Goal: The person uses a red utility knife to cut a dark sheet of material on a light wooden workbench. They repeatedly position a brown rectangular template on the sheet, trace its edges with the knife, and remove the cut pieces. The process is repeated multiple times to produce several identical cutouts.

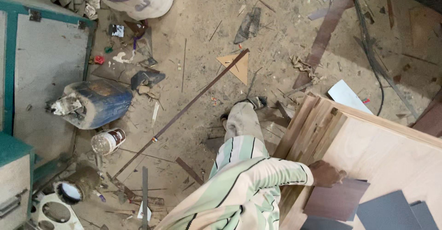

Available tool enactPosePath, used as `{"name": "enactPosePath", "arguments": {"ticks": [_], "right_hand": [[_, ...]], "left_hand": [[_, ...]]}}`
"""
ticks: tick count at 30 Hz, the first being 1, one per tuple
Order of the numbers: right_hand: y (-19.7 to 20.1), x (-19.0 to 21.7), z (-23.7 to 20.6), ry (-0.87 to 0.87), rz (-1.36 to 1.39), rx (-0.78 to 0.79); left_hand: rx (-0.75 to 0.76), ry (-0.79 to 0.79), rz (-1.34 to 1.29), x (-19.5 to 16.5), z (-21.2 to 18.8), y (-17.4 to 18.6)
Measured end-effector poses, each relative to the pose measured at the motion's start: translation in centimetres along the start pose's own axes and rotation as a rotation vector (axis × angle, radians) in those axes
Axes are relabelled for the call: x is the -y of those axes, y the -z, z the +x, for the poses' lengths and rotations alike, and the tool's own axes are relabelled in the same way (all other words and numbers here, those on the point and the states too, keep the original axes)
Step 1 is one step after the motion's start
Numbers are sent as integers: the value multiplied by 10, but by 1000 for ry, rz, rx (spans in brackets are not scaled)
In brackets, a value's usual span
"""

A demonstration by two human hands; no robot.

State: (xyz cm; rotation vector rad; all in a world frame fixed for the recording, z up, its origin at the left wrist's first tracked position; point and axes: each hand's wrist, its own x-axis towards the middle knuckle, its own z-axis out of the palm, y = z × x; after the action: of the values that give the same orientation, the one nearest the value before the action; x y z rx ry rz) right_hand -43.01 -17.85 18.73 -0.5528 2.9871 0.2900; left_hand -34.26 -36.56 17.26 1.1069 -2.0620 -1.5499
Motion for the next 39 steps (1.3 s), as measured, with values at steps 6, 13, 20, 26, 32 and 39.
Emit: {"name": "enactPosePath", "arguments": {"ticks": [6,13,20,26,32,39], "right_hand": [[35,-74,-25,-107,77,2],[24,-185,-43,-102,396,-182],[25,-238,-50,-361,428,-111],[6,-281,-72,-350,553,-24],[-22,-307,-88,-272,662,-49],[-36,-318,-91,-133,647,-55]], "left_hand": [[34,-31,135,-9,-2,-27],[24,-58,36,-14,-19,-48],[-59,37,-220,-91,-24,-85],[-152,-61,-307,-133,7,-150],[-270,-47,-117,-123,-32,-162],[213,100,-115,-94,-77,-185]]}}
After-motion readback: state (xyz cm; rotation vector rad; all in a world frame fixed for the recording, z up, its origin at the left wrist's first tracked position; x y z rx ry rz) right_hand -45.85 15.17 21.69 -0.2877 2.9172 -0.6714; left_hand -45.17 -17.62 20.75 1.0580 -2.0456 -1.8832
